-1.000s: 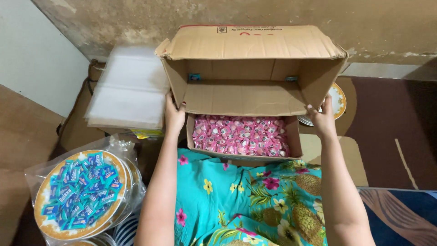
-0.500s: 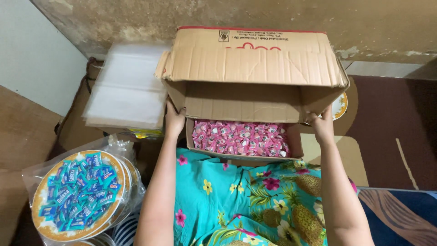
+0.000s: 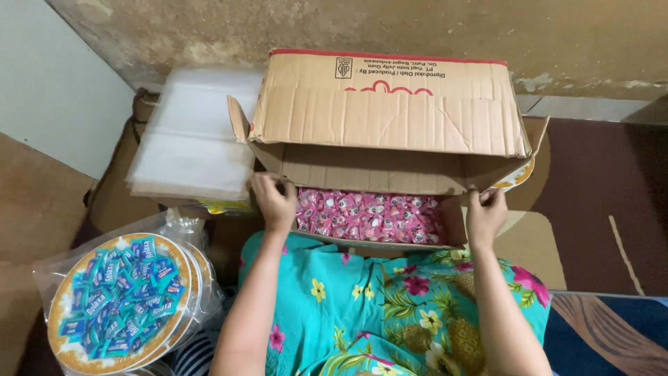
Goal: Packaging plates of candies into plastic bags and organizing them in cardboard boxes
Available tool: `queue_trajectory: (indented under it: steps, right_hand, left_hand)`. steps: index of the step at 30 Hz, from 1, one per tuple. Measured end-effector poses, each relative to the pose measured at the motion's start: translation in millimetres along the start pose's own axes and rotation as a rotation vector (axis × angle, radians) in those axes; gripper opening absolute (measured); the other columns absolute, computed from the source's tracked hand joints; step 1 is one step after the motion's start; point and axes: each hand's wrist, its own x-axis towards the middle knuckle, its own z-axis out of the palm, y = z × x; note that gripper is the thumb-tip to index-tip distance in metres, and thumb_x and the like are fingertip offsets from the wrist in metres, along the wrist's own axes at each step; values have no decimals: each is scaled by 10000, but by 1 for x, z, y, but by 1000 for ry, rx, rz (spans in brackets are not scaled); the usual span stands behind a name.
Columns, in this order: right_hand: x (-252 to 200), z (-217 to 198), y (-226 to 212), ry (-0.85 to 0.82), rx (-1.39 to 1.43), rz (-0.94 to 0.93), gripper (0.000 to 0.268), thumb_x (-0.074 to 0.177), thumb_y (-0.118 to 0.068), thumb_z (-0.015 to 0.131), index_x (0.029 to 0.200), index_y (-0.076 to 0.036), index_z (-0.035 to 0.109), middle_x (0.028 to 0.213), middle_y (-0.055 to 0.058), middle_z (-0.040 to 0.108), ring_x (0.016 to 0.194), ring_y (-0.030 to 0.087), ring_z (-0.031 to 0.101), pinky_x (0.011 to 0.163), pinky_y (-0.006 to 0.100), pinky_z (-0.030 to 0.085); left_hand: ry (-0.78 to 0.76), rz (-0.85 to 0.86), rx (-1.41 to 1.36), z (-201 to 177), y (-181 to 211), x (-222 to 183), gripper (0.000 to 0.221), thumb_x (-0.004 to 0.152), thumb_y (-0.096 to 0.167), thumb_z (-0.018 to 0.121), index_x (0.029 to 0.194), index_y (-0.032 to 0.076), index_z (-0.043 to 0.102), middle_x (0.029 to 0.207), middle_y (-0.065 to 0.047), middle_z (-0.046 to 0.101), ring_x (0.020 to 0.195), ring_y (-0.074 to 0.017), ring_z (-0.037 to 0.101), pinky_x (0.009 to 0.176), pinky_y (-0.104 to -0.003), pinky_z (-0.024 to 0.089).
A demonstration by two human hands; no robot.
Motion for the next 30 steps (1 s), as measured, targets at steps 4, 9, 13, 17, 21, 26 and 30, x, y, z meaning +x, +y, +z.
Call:
queue_trajectory:
  steps: [4,9,13,17,21,26,30]
  right_hand:
    - [-22,15,-44,-84,-107,-328,103,889,-39,715,859,-32,617,760,225,633,765,419,674,659,469,501]
    - [25,80,-4,-328,-422,-264,453,883,-322,771,995,108,684,1043,333,644,1052,505,645,915,555,550]
    - [61,110,-23,-621,-683,-94,617,872,-483,600,915,108,771,958,322,743,1056,499,686,949,606,512]
    - [73,105,-35,2,-760,-1315,164,883,-262,731,963,-132,790,829,116,673,857,315,715,742,420,594]
    - [29,38,-225,-521,-820,-575,453,1014,-219,495,1192,147,694,1053,342,730,1155,485,653,1170,483,436]
    - [83,126,-3,-359,-877,-1021,414,998,-384,560,1178,-64,751,1029,176,733,1110,355,685,1102,466,480]
    - [23,87,-144,-634,-730,-237,565,882,-558,568,1129,-72,715,945,168,744,1012,423,724,837,583,591]
  left_hand:
    - [-215,287,48,20,24,3,147,707,108,666,831,117,588,853,-59,493,837,-300,547,713,-424,454]
    - [-818,-39,245,17,88,76,418,876,402,629,912,4,755,907,-262,716,1046,-463,657,911,-589,464]
    - [-760,-171,114,38,72,85,338,918,189,512,950,-54,744,877,-323,710,976,-569,648,816,-684,468]
    - [-786,-141,152,67,74,90,366,909,268,509,914,-5,752,843,-278,713,948,-523,668,816,-652,466]
    - [-825,-123,194,88,62,73,397,899,347,506,878,43,761,808,-234,717,919,-477,688,817,-620,463]
    - [-883,-103,248,101,54,49,438,887,446,503,834,104,772,765,-179,721,884,-419,714,818,-579,460]
    - [-927,-90,295,109,43,23,472,878,525,501,799,152,781,731,-134,725,855,-374,735,819,-547,458]
